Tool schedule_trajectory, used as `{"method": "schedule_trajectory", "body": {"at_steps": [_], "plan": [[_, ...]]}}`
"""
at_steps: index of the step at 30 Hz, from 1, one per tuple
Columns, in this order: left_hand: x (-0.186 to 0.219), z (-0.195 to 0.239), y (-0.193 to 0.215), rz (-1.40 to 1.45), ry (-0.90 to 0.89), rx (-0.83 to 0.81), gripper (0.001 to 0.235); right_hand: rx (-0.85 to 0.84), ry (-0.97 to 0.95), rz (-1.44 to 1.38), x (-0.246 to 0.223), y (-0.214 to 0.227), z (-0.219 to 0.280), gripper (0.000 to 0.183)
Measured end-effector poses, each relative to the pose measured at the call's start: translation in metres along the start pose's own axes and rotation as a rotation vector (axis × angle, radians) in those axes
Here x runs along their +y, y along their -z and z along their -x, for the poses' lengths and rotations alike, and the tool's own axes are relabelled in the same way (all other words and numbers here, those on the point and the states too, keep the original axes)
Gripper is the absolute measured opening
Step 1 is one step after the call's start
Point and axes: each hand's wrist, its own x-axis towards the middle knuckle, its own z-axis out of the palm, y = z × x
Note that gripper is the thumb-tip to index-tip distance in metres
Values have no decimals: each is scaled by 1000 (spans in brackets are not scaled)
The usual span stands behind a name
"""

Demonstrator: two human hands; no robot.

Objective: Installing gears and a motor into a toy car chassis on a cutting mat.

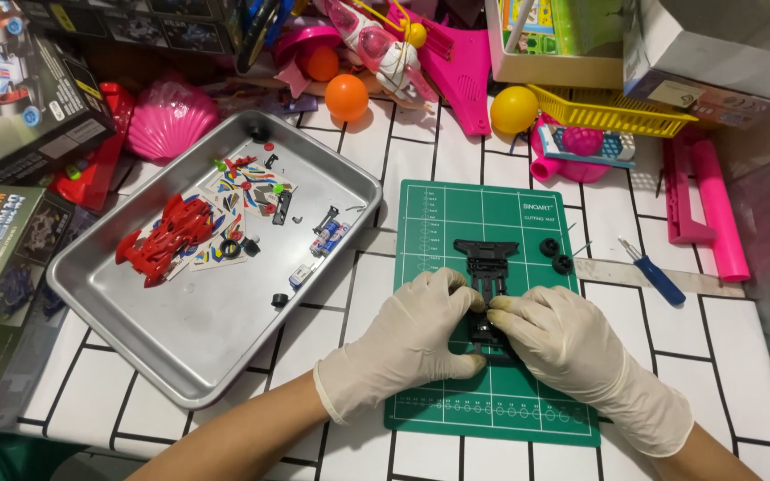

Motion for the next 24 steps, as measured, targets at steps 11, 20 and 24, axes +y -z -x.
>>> {"method": "schedule_trajectory", "body": {"at_steps": [11,20,24], "plan": [[-1,5,6,26,-50,5,66,-8,-9,-10,1,0,-1,18],[0,1,13,-9,13,-87,65,97,-50,50,-1,-2,-2,13],[-2,4,10,-1,25,-76,65,94,-47,64,-2,-2,-1,14]]}}
